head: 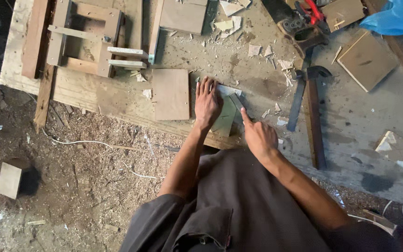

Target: The person uses a hammer and chisel to carve a small rectangular piece of wood on a workbench. They repeatedly strike the chisel to remove wood shavings and shape the piece.

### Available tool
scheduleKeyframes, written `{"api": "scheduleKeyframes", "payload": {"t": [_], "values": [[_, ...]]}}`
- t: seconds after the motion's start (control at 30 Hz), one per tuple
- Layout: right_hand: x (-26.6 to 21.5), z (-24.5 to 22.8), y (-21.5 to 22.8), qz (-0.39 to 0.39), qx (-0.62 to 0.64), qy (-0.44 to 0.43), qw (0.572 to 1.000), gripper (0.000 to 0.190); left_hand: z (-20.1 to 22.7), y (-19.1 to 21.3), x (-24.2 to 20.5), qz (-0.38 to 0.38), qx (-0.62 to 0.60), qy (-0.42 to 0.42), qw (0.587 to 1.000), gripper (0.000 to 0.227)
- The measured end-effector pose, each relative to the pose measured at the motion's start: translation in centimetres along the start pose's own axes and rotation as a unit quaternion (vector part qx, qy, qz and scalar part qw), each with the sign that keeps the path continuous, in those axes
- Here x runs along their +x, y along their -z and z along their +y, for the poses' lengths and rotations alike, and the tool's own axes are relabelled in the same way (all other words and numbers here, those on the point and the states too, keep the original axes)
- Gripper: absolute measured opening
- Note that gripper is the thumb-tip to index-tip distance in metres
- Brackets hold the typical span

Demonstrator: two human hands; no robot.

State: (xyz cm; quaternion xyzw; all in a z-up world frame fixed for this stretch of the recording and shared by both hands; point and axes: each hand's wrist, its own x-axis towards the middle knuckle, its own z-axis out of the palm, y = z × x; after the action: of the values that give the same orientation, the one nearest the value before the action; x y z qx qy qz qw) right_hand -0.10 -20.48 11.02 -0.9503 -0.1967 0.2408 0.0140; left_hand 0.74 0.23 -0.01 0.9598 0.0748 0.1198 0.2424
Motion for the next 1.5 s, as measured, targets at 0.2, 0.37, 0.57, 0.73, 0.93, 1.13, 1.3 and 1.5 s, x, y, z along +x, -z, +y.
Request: {"api": "scheduleKeyframes", "payload": {"t": [0.2, 0.37, 0.57, 0.73, 0.93, 1.13, 1.3, 1.5], "values": [[-0.9, 2.8, -2.5, 0.023, 0.191, 0.044, 0.980, 0.068, 1.0, 1.3, -2.1, 0.076, -0.152, 0.043, 0.984, 0.057], [-2.7, 4.5, -4.2, 0.160, 0.278, 0.152, 0.935, 0.050, 2.2, 1.6, -4.3, 0.067, -0.111, 0.039, 0.991, 0.067], [-3.3, 4.0, -1.6, 0.015, 0.277, -0.020, 0.960, 0.046, 2.5, 1.8, -5.1, 0.067, -0.050, 0.013, 0.996, 0.069], [-2.8, 2.3, -0.6, 0.150, 0.244, 0.083, 0.955, 0.042, 2.6, 0.9, -5.2, 0.098, -0.055, -0.032, 0.993, 0.067], [-2.4, 1.4, -0.7, 0.115, 0.208, 0.034, 0.971, 0.041, 2.7, 1.4, -5.4, 0.048, -0.033, 0.031, 0.998, 0.077], [-1.2, 3.0, -1.7, 0.141, 0.240, 0.034, 0.960, 0.024, 6.7, 2.3, -7.1, -0.084, -0.118, -0.317, 0.937, 0.088], [-0.4, 5.8, -2.0, 0.034, 0.439, -0.189, 0.878, 0.031, 9.6, 3.0, -4.4, -0.059, -0.122, -0.364, 0.921, 0.080], [-0.3, 9.1, -3.6, 0.131, 0.724, -0.082, 0.672, 0.038, 12.0, 3.5, -2.3, -0.116, -0.102, -0.407, 0.900, 0.053]]}}
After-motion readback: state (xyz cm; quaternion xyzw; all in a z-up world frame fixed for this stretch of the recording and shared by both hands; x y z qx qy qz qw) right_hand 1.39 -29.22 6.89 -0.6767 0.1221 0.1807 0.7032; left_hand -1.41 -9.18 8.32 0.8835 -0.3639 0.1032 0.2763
